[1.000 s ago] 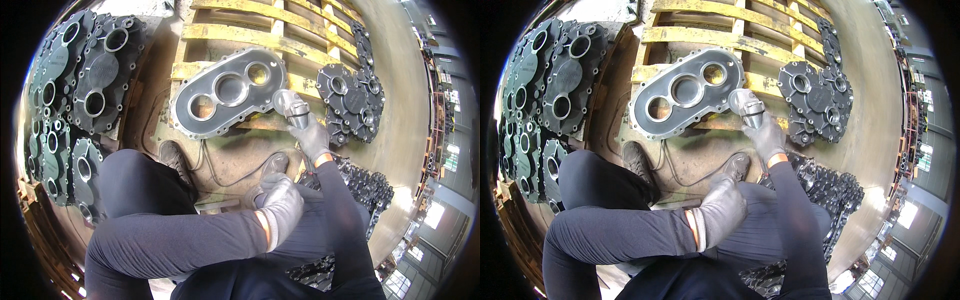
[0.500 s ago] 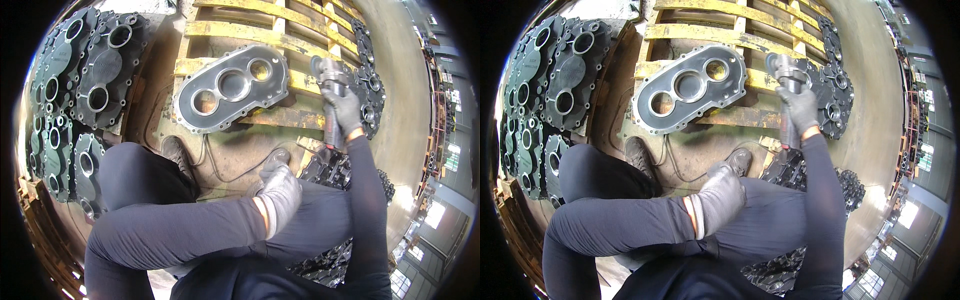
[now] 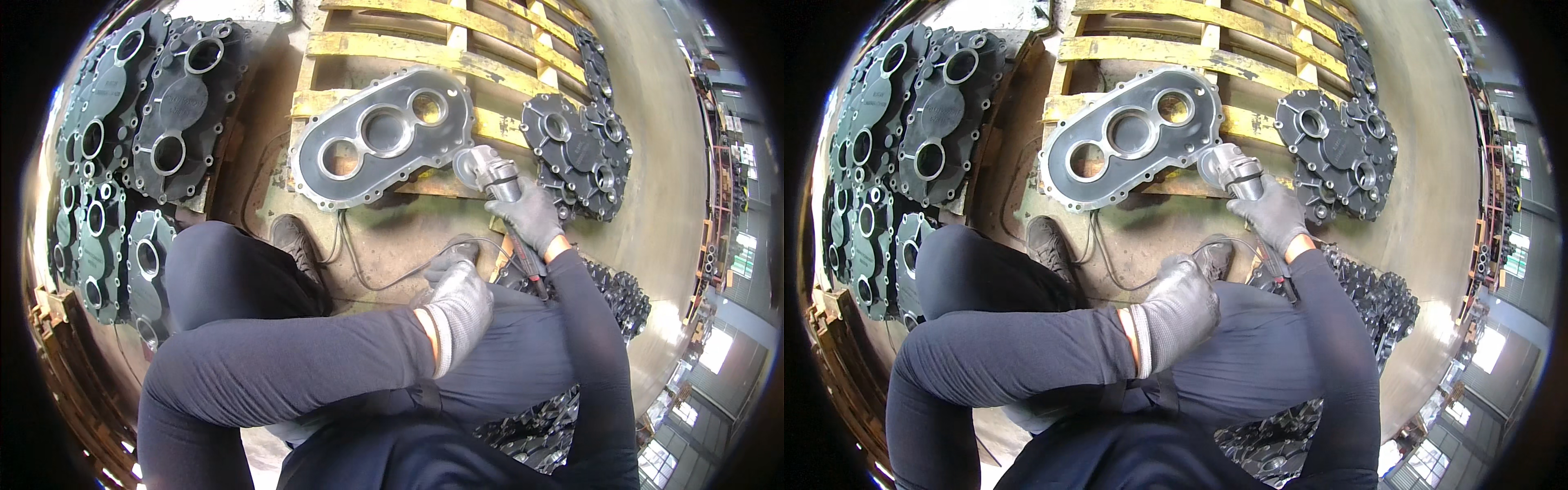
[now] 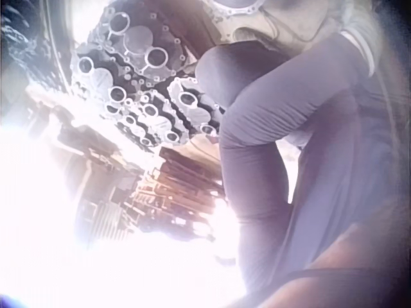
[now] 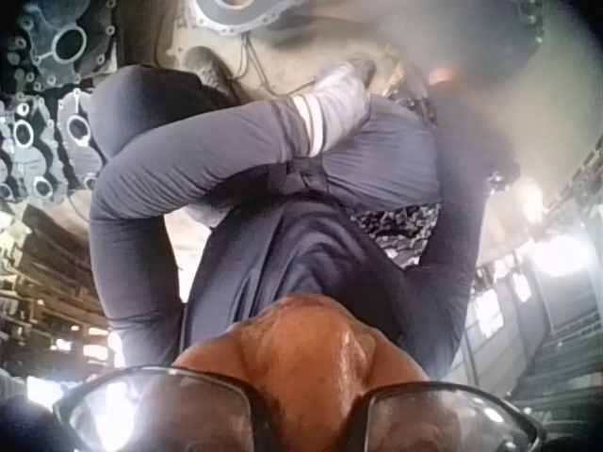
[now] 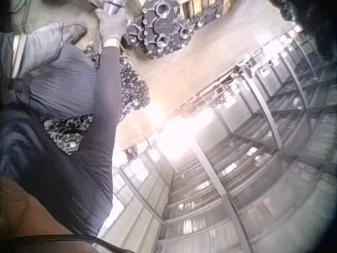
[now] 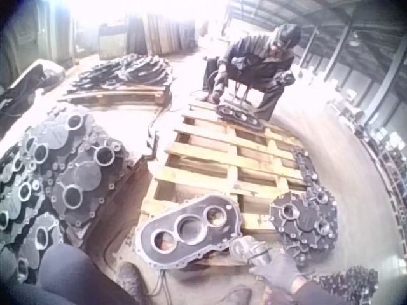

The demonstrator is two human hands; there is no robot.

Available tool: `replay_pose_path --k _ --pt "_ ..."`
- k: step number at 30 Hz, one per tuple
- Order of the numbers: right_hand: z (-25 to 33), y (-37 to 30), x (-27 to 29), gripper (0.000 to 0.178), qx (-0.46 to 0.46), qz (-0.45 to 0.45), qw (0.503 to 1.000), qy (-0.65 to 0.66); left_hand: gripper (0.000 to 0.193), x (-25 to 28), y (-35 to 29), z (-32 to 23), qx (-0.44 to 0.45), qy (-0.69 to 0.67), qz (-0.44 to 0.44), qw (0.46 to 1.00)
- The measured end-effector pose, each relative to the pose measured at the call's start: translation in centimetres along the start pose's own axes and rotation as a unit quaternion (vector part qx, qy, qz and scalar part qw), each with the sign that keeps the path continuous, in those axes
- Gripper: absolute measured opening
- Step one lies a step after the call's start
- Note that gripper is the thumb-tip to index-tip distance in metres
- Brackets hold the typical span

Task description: The person uses a handheld angle grinder to smooth the edges and surfaces of metal parts placed on a wooden pallet. The person flips the parts over to work on different sides and moves them to a stack after finishing.

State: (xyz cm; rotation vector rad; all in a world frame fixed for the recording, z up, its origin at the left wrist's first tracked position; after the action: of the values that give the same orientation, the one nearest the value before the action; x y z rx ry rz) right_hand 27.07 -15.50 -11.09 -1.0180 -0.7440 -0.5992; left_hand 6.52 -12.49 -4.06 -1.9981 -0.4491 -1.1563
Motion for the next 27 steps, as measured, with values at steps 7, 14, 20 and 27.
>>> replay_pose_path --k 7,14,20,27 --pt "1.0 1.9 -0.4 0.061 -0.022 0.004 0.996 -0.092 0.021 0.1 0.3 0.1 0.021 0.021 -0.078 0.996" --pt "4.3 1.1 -2.2 0.063 0.013 0.068 0.995 -0.067 0.025 -0.3 0.4 0.2 0.045 0.018 -0.009 0.999" --pt "5.3 -1.1 -5.9 0.053 0.021 0.191 0.971 0.139 0.025 0.7 -0.4 0.5 0.057 -0.007 -0.038 0.998" --pt "3.9 -1.5 -3.4 0.055 0.033 0.129 0.986 0.097 0.024 0.9 -0.8 0.9 0.053 -0.026 -0.010 0.998"
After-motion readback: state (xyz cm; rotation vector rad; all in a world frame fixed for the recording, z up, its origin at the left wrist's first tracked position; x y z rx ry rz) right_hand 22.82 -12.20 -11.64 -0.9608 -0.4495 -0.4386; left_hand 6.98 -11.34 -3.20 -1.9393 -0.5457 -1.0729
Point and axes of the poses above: each hand's wrist, its own y-axis towards the middle knuckle, its own x-axis out of the back of the hand, z = x × y, the point moved 10 cm from there along y, towards the middle knuckle, and after that the axes turned 4 degrees about z, right-handed, at the moved point
